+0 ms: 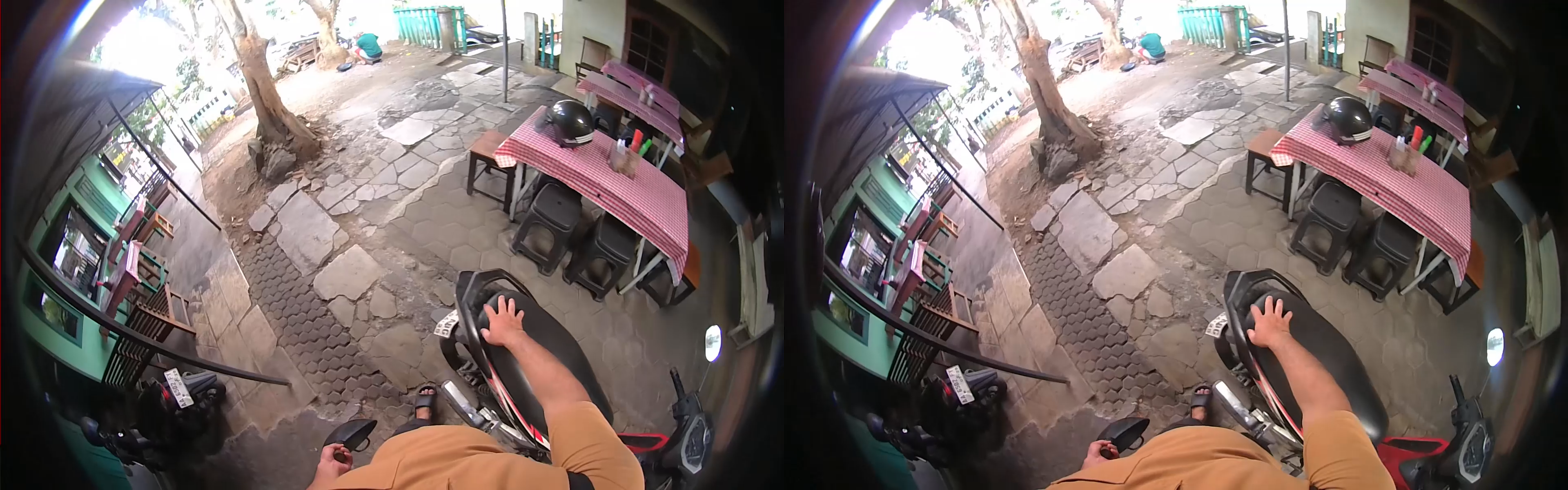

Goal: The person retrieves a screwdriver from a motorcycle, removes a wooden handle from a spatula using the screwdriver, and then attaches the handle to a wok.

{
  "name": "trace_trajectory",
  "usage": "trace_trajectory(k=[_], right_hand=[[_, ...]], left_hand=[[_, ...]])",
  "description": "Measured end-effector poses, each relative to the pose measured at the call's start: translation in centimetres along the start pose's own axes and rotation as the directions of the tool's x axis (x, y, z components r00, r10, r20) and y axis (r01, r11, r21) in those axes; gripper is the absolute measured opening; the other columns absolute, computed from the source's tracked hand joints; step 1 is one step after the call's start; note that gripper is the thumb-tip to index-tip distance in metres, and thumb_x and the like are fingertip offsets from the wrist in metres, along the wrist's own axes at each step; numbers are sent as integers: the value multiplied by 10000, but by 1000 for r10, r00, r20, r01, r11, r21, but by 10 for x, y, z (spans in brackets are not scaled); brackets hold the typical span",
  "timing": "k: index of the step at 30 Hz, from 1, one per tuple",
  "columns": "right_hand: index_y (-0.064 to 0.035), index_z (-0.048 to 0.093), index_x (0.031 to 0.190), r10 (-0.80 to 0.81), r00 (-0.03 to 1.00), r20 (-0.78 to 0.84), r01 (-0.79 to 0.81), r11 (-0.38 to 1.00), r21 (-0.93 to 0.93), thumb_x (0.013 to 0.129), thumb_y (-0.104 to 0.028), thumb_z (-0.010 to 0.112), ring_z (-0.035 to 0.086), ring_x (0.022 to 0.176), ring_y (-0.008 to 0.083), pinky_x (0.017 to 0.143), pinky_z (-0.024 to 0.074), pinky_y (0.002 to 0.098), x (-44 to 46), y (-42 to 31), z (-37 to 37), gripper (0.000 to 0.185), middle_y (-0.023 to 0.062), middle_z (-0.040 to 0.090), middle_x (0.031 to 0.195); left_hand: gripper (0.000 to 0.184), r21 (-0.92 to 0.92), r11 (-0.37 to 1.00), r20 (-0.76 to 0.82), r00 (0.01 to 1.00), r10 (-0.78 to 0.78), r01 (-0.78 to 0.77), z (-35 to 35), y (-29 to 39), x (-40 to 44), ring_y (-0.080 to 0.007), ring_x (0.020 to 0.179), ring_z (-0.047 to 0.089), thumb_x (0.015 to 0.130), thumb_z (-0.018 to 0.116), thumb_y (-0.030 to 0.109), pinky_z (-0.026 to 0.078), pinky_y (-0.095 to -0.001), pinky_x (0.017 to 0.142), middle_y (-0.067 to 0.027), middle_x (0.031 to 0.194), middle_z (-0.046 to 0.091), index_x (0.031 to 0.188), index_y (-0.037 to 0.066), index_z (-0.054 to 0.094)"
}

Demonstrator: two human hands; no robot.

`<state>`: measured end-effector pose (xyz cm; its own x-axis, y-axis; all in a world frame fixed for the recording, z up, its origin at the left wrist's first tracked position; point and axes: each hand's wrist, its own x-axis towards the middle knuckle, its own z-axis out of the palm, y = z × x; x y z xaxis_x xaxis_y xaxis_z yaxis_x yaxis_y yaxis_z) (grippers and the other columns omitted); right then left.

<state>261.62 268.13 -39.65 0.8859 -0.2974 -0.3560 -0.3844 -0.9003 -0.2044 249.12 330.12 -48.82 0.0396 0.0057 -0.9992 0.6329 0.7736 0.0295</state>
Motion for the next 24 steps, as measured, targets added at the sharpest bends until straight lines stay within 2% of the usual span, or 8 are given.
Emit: trace_trajectory(k=[8, 13, 14, 16, 18, 20, 22, 24], right_hand=[[-197, 553, 1380, -37, 989, 145, 101, 883, -459, 760, -494, 698, 245, 1459, 450, 1107, 179, 737, 34, -32, -38, 703, 174, 381, 1526], [-70, 576, 1295, -58, 944, -325, -69, 927, -368, 718, -266, 711, 342, 1386, 460, 1085, 264, 706, -35, 5, -106, 624, 226, 422, 1453], [-58, 591, 1223, -44, 908, -417, -114, 931, -347, 709, -213, 702, 371, 1357, 459, 1072, 309, 676, -64, 11, -135, 548, 236, 423, 1445], [-67, 605, 1146, 89, 835, -543, -292, 908, -301, 678, -122, 654, 481, 1266, 409, 1018, 425, 556, -128, 37, -181, 474, 207, 495, 1376], [-98, 629, 1114, 230, 720, -655, -372, 925, -83, 705, -82, 612, 562, 1188, 345, 979, 482, 441, -193, 76, -221, 409, 134, 580, 1282], [-141, 652, 1147, 166, 432, -887, -417, 908, -33, 744, -75, 582, 604, 1132, 314, 962, 500, 369, -256, 135, -225, 414, 89, 616, 1257], [-164, 622, 1265, 299, 243, -923, -554, 824, 121, 806, -107, 570, 564, 1206, 313, 1011, 471, 407, -321, 165, -234, 466, 88, 600, 1313], [-186, 574, 1351, 336, -20, -942, -693, 674, 255, 856, -134, 555, 507, 1284, 319, 1058, 432, 432, -365, 185, -215, 498, 97, 577, 1364]], left_hand=[[150, 111, 993, 5, 999, -38, 37, -7, 70, 22, -160, 588, 571, 772, 650, -4, 470, -308, 543, -24, 674, 566, 807, 71, 526], [113, 265, 964, 35, 999, -7, -2, 27, 97, 20, -161, 581, 566, 788, 621, 1, 474, -309, 542, -30, 629, 561, 785, 80, 541], [108, 516, 804, 309, 940, 147, -296, 16, 105, 41, -162, 584, 561, 791, 622, 9, 479, -309, 547, -24, 623, 554, 773, 88, 552], [102, 494, 863, 116, 992, 51, -102, 39, 116, 40, -154, 539, 536, 809, 607, 35, 500, -295, 537, -5, 608, 557, 756, 102, 551], [117, 592, 804, 36, 995, -96, 56, 68, 123, 47, -133, 545, 545, 817, 620, 47, 504, -277, 526, 3, 612, 557, 751, 110, 548], [138, 619, 783, 113, 980, -166, 62, 91, 125, 43, -120, 568, 566, 810, 644, 45, 508, -268, 524, 14, 623, 561, 746, 119, 547], [144, 570, 811, 221, 975, 2, -131, 108, 112, 41, -110, 591, 588, 802, 659, 43, 505, -259, 521, 22, 644, 573, 752, 114, 545], [132, 597, 801, 192, 978, -81, -51, 130, 106, 45, -105, 592, 587, 803, 663, 43, 500, -247, 521, 16, 660, 581, 773, 98, 547]])
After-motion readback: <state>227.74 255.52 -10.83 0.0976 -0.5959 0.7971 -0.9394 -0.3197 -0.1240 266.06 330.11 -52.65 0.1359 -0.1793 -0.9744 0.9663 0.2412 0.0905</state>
